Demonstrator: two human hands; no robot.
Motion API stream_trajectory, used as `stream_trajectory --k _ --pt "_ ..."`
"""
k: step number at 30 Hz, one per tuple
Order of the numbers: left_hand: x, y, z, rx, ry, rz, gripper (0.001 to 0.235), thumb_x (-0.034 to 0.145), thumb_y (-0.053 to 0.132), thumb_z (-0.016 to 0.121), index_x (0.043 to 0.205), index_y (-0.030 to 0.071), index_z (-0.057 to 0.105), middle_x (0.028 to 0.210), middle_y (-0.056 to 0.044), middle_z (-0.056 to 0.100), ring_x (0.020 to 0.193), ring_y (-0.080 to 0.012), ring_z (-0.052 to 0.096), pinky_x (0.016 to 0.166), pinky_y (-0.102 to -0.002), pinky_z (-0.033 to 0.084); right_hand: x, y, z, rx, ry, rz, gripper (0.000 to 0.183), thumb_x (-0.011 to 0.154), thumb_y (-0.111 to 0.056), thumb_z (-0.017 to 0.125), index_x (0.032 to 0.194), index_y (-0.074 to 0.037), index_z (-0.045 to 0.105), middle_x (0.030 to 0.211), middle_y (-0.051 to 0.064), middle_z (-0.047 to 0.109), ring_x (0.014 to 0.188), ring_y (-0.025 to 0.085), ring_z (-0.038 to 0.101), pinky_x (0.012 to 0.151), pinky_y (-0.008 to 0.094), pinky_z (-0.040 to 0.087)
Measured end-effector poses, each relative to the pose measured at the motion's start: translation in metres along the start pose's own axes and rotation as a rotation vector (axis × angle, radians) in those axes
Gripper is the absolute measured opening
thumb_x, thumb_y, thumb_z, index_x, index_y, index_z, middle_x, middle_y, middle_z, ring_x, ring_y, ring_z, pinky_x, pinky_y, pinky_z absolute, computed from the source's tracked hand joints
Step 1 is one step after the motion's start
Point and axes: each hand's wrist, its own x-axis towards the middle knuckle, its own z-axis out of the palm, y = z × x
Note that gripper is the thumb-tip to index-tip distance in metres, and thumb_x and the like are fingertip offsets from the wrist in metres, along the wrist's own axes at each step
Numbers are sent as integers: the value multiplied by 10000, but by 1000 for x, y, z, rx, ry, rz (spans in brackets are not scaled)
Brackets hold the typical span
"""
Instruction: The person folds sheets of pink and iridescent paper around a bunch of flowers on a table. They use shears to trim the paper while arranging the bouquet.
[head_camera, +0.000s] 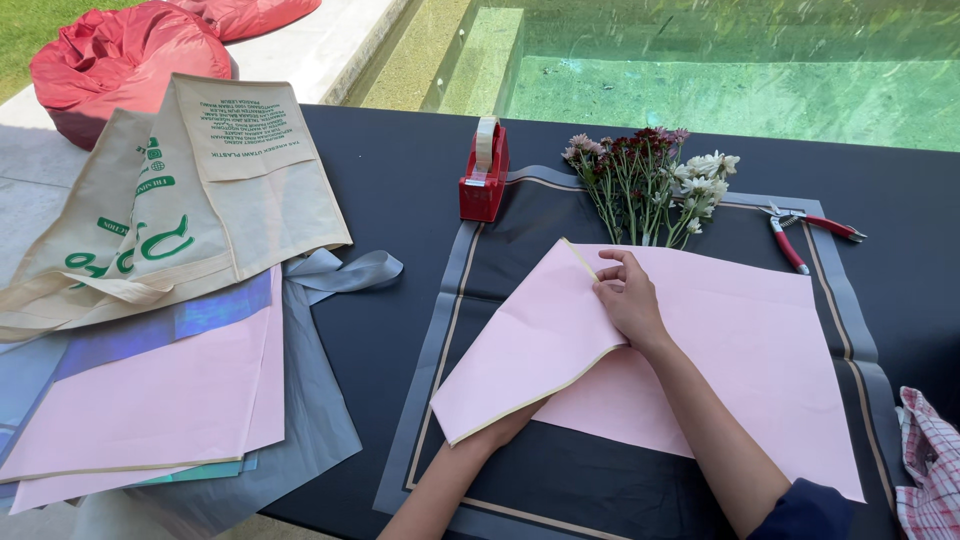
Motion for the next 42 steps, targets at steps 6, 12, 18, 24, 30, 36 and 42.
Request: stream_trajectory --k 6,12,18,24,30,36,42 --pt "-19 0 -12 61 167 83 459 977 394 573 1319 87 574 1213 -110 596 1160 -322 581 968 -453 475 5 8 0 -6 24 -40 518 894 55 640 1367 -136 556 1033 157 680 924 258 723 791 373 579" --pt "-57 39 -94 -165 239 43 398 991 249 617 1291 -12 600 1090 -204 666 1034 -414 682 844 -481 613 16 24 0 143 114 -27 446 926 43 620 1338 -112 555 1044 147 658 938 232 702 733 320 573" --pt "-34 -16 -78 -259 120 -190 429 995 225 588 1348 -13 539 1236 -233 646 1069 -406 691 853 -505 611 -20 -28 10 356 17 142 453 928 -18 633 1364 -78 527 1005 128 631 868 213 698 671 310 600" --pt "4 -69 -68 -435 115 -268 488 976 216 580 1405 -2 496 1300 -190 641 992 -352 732 801 -450 625 -26 -27 6 356 -210 64 671 869 -25 723 1456 -37 398 924 175 602 799 256 683 657 330 594" --pt "-9 -19 -101 -449 142 -255 442 976 119 535 1385 -49 531 1262 -266 635 920 -301 767 797 -415 624 -41 -36 10 285 -263 61 247 935 -103 689 1168 -19 696 917 125 601 837 235 717 759 364 629" --pt "4 -28 -72 -35 300 -91 379 966 164 489 1317 171 634 1061 -38 706 919 -276 678 708 -466 549 -60 -84 4 351 -392 127 278 962 -340 573 1035 -80 642 884 96 685 755 281 755 858 319 556" --pt "66 0 -38 354 285 477 315 984 206 562 1284 177 653 1289 -71 590 1250 -259 546 980 -396 465 -49 -85 24 140 -298 -144 189 986 -111 617 1136 -63 721 928 145 731 872 255 742 851 364 538"
